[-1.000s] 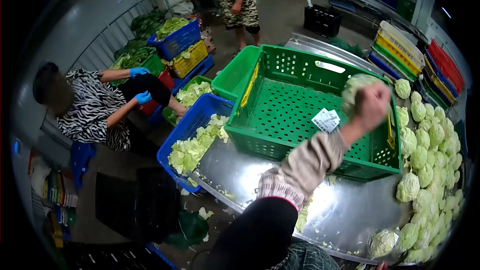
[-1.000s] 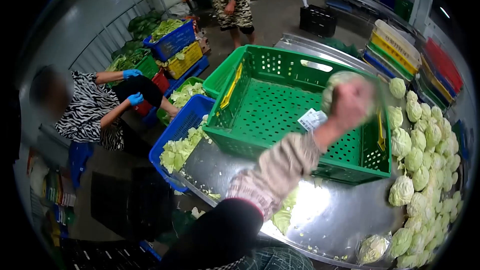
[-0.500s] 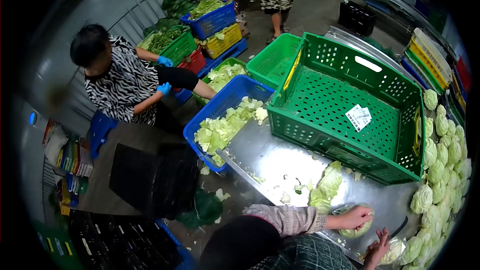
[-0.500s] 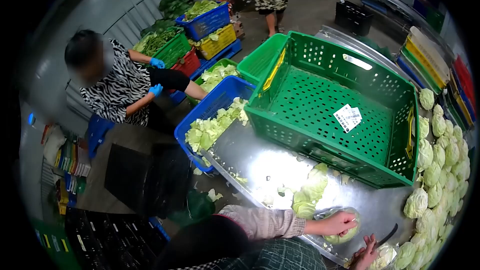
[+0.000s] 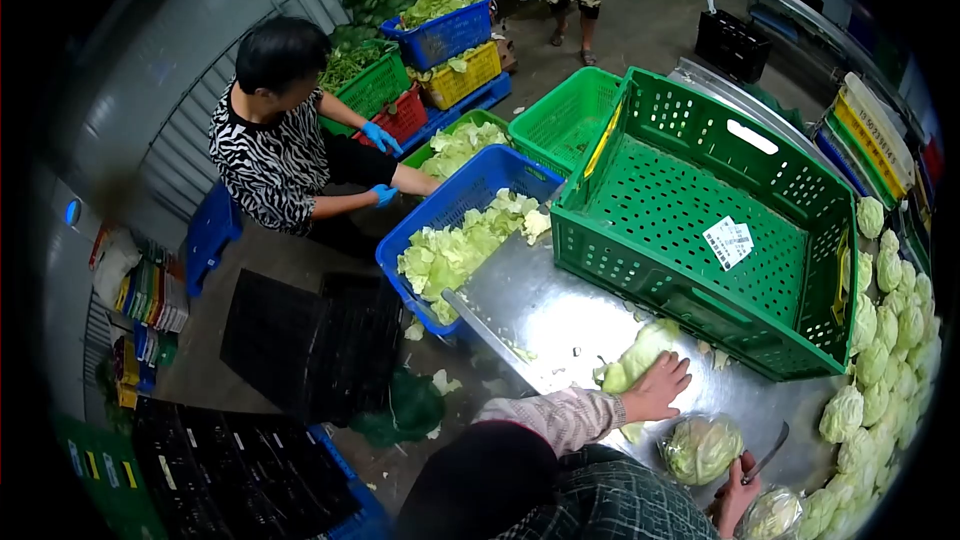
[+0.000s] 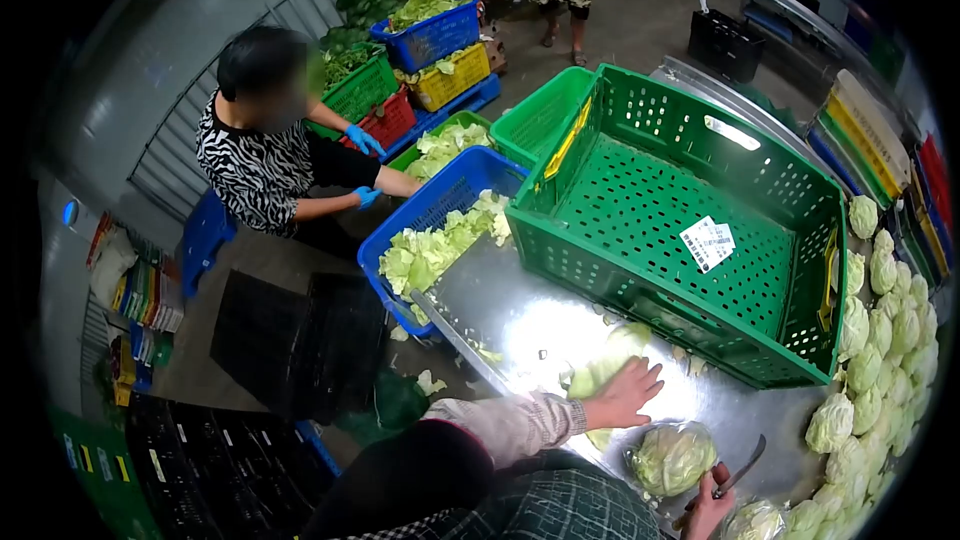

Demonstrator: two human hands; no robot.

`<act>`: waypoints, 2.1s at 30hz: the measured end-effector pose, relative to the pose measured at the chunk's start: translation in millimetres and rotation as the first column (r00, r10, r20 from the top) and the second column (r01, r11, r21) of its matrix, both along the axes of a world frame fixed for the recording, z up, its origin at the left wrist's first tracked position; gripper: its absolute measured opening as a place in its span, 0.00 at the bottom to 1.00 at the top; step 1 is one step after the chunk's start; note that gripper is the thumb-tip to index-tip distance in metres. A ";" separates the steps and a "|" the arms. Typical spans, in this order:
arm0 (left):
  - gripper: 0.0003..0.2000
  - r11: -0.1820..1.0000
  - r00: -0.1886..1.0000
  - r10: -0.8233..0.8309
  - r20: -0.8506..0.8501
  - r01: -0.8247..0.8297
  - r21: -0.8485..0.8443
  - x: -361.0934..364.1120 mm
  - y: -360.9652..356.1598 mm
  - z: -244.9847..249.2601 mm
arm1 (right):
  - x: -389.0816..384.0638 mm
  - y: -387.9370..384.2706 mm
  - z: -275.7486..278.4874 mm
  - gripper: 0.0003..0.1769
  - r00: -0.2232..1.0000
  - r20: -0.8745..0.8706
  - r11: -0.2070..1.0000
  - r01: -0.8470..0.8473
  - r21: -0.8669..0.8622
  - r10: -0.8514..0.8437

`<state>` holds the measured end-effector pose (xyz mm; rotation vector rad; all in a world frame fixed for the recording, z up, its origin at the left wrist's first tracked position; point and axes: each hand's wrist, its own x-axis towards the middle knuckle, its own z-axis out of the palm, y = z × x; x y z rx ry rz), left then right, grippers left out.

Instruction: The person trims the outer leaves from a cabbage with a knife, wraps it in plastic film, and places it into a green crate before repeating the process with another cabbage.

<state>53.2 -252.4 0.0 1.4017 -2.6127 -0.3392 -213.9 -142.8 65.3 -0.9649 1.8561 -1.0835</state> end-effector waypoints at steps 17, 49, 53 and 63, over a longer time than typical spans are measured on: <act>0.21 0.992 0.960 -0.053 -0.276 0.083 0.099 74.9 66.8 13.6 | -2.1 -6.2 6.8 0.26 0.999 -0.041 1.000 0.003 0.009 -0.003; 0.19 0.470 0.499 0.776 -0.386 -0.050 0.881 47.4 84.0 51.0 | 86.9 -46.5 44.5 0.26 0.897 0.401 0.980 -0.201 -0.002 0.184; 0.11 0.634 0.275 0.750 -0.602 -0.039 0.772 60.2 84.5 60.2 | 101.7 -45.9 64.5 0.23 0.854 0.470 0.971 -0.238 -0.023 0.220; 0.10 0.759 0.436 0.611 -0.661 -0.086 0.645 110.0 83.2 91.1 | 90.4 -43.8 31.7 0.17 0.776 0.590 0.897 -0.400 0.188 0.222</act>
